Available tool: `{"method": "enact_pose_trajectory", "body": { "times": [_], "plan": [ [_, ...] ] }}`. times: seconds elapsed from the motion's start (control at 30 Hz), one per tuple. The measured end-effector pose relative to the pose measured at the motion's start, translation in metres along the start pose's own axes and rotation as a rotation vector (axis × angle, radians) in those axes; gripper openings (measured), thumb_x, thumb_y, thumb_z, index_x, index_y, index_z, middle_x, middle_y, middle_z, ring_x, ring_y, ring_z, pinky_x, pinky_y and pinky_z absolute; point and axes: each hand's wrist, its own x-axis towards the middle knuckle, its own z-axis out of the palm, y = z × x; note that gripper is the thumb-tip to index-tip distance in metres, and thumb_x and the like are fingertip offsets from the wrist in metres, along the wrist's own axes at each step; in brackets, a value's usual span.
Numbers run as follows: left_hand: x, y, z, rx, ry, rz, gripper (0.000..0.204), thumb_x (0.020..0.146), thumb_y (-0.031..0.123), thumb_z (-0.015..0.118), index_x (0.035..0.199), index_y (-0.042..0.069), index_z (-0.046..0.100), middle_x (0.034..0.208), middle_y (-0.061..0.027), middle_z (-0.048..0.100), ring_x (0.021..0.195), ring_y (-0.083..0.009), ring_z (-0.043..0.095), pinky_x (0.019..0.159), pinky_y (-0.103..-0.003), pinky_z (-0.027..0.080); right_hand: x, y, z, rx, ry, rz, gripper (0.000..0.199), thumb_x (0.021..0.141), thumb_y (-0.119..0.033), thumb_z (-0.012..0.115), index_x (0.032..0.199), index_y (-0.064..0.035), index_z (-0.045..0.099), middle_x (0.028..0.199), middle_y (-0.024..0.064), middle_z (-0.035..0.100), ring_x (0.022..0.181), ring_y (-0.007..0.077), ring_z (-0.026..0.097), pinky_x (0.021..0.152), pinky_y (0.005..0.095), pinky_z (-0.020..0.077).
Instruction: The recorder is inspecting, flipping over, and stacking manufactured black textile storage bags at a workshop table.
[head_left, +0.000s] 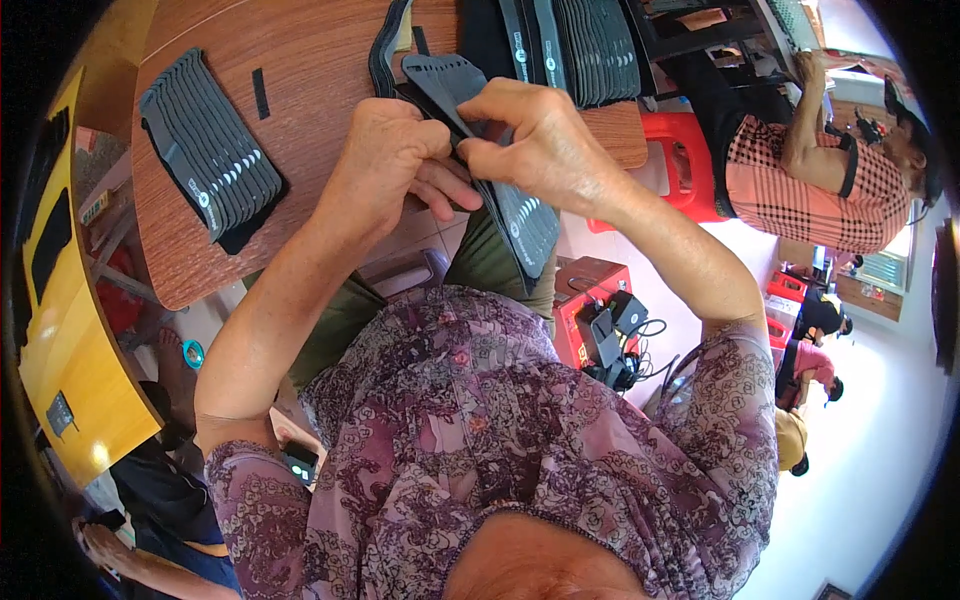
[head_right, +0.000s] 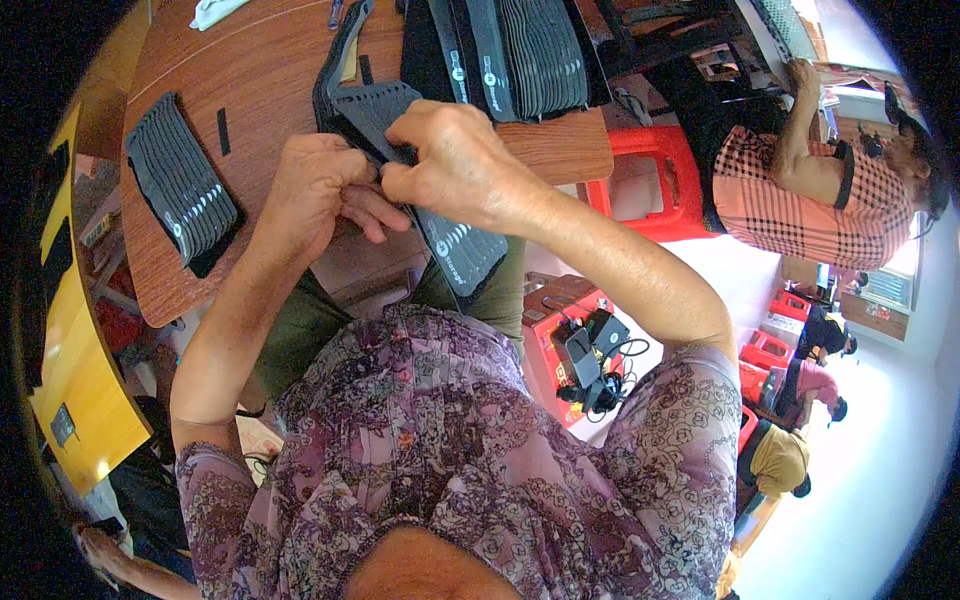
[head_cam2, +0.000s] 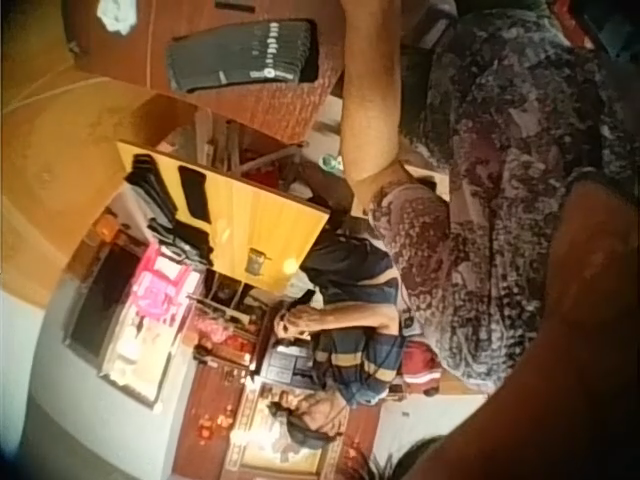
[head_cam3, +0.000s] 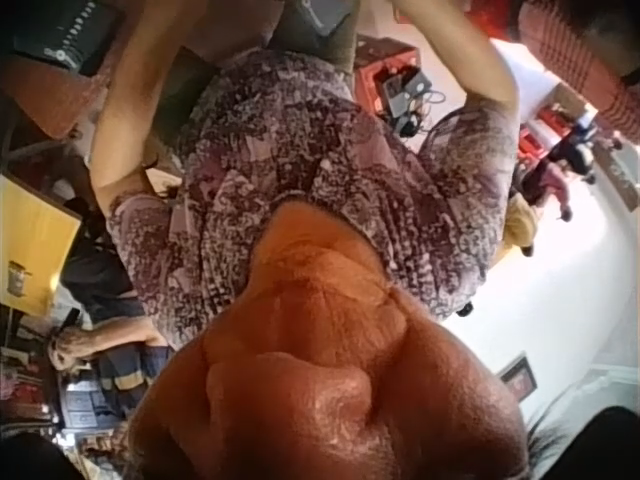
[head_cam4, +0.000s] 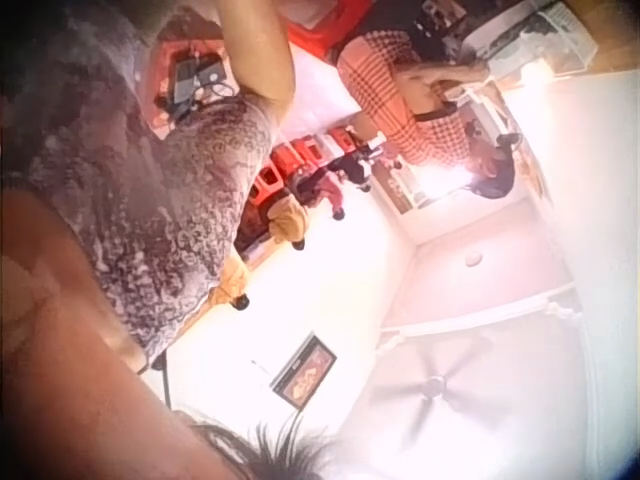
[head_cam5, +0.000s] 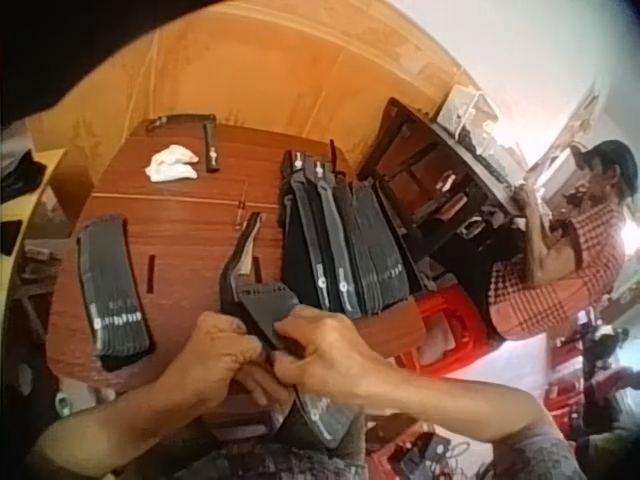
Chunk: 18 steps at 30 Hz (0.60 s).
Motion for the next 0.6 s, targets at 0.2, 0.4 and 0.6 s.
{"method": "enact_pose_trajectory", "body": {
  "times": [0.2,0.4,0.6],
  "plan": [
    [0.000,0.006,0.003,-0.045,0.003,-0.026,0.012,0.072,0.000,0.050,0.073,-0.012,0.051,0.069,-0.0249,0.060,0.055,-0.0352,0.066,0.035,-0.033,0.051,0.001,0.011,-0.018,0.173,-0.132,0.088,0.022,0.079,-0.007,0.063,0.099,0.0035,0.066,0.079,0.0029,0.055,0.059,0.0064,0.053,0.048,0.0213,0.0407],
    [0.001,0.005,0.005,-0.059,0.030,-0.036,0.012,0.072,0.000,0.052,0.063,-0.009,0.048,0.066,-0.0248,0.059,0.055,-0.0362,0.065,0.032,-0.033,0.050,-0.002,0.012,-0.019,0.185,-0.133,0.112,0.018,0.083,-0.005,0.060,0.097,0.0038,0.065,0.083,0.0018,0.054,0.053,0.0042,0.050,0.040,0.0187,0.0366],
    [0.001,0.007,0.005,-0.059,0.023,-0.043,0.013,0.071,0.002,0.053,0.063,-0.007,0.049,0.065,-0.0231,0.058,0.054,-0.0347,0.066,0.031,-0.031,0.049,0.001,0.007,-0.020,0.095,-0.109,0.085,0.024,0.074,-0.016,0.068,0.090,0.0022,0.066,0.077,0.0098,0.058,0.064,0.0166,0.060,0.059,0.0294,0.0464]
  ]
}}
